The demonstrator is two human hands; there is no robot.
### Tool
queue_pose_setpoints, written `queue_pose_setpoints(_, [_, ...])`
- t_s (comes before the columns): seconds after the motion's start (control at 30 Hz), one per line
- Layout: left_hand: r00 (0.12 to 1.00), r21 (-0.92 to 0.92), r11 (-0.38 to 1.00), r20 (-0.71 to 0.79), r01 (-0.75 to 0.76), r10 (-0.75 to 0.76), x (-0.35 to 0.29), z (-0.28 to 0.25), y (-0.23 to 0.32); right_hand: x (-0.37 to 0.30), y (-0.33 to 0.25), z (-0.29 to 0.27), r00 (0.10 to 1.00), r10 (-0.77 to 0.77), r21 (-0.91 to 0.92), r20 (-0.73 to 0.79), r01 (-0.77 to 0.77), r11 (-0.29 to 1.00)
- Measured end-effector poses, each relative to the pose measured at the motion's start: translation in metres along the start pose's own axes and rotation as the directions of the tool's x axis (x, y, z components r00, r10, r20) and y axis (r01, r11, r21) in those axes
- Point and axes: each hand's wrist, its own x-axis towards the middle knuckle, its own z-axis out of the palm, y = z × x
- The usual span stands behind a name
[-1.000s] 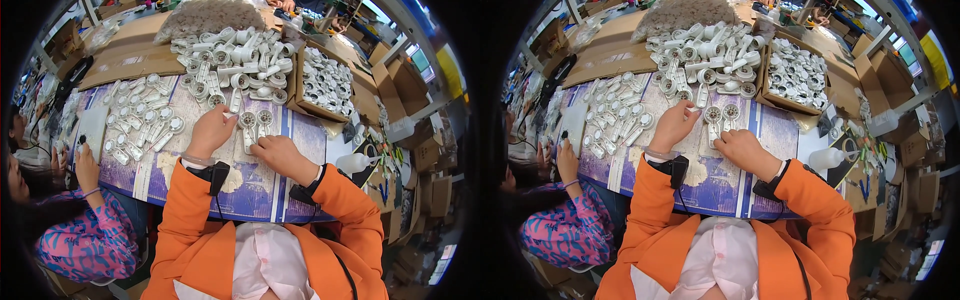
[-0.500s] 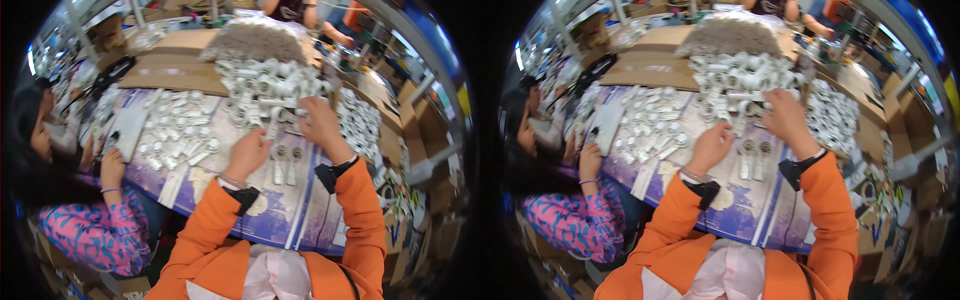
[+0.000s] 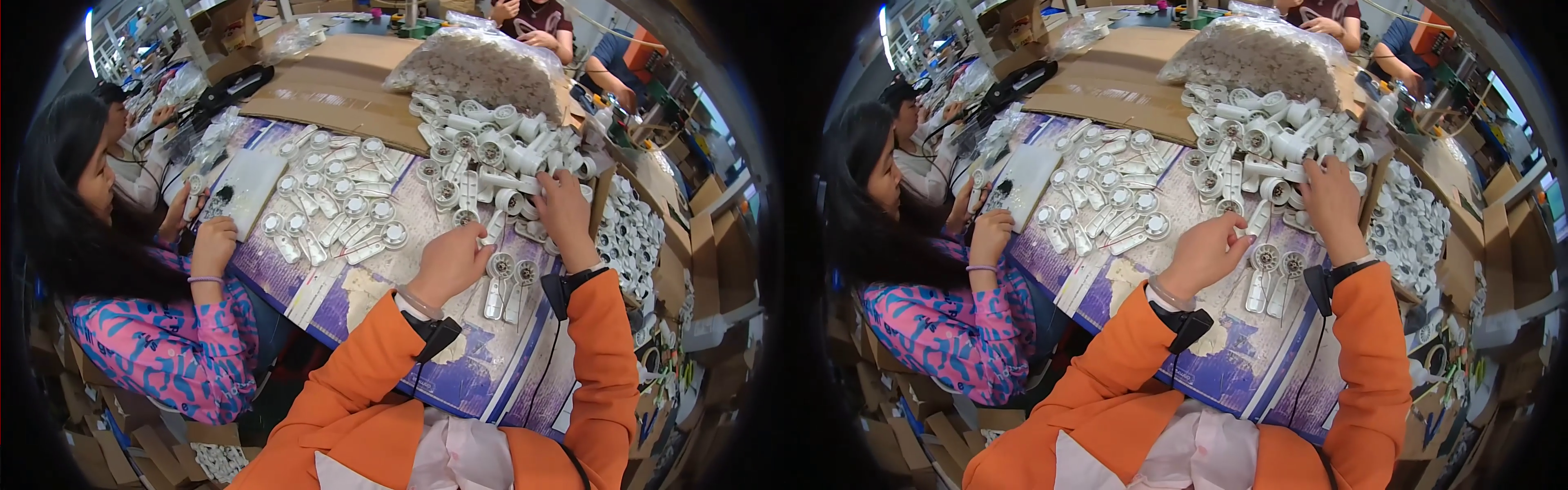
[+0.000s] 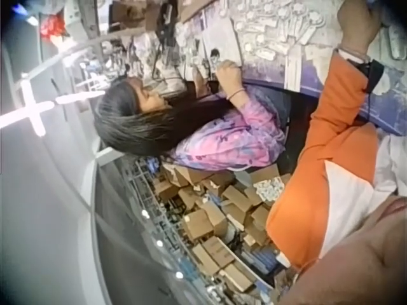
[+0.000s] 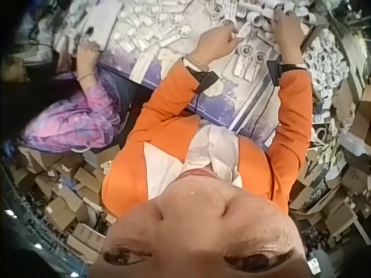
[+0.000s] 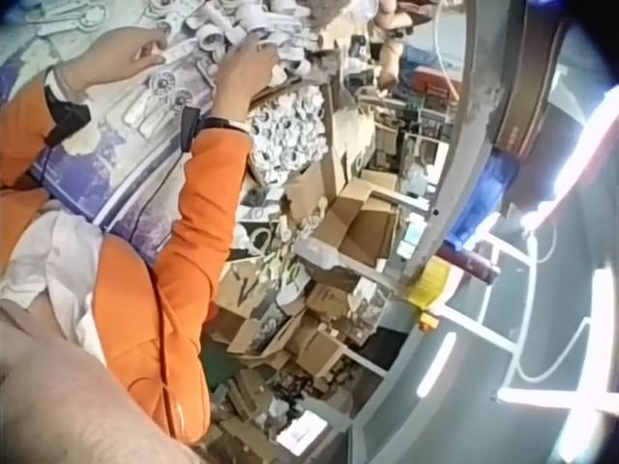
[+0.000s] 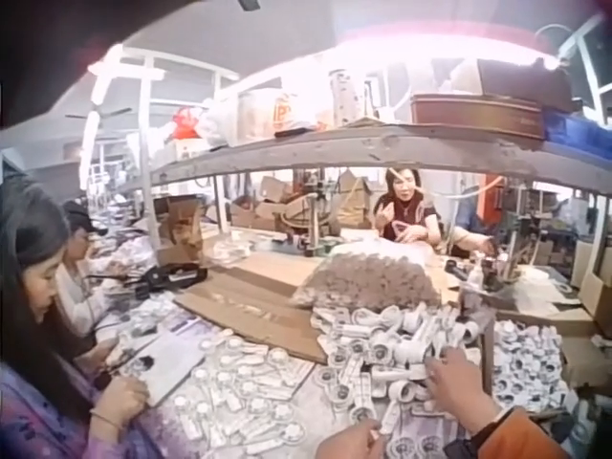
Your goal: The person arranges fan housings on the table, applies glue to each one from a squeeze bottle, and then presses fan motors into the housings.
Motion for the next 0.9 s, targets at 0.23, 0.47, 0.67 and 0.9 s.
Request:
queue_pose_setpoints(0.23, [0.999,0.038,0.999,-0.022,-0.022,0.023,-0.001,-0.003,-0.008,0.004,0.000,-0.001,0.994,-0.057,0.123,-0.094,0.069,0.990])
queue_pose_setpoints(0.47, [0.999,0.029,0.999,-0.038,0.027,-0.026,0.003,-0.007,0.004,-0.009,0.007,-0.031,0.972,-0.072,0.181,-0.223,0.114,0.977])
queue_pose_setpoints(0.67, [0.953,-0.347,0.935,-0.300,-0.080,-0.030,0.005,-0.005,0.004,-0.049,-0.023,-0.074,0.970,-0.130,0.268,-0.206,0.183,0.946])
queue_pose_setpoints(0.9, [0.862,-0.308,0.826,-0.358,-0.473,0.360,0.003,-0.012,0.018,-0.126,-0.038,-0.104,0.998,-0.017,0.300,-0.057,0.033,0.953])
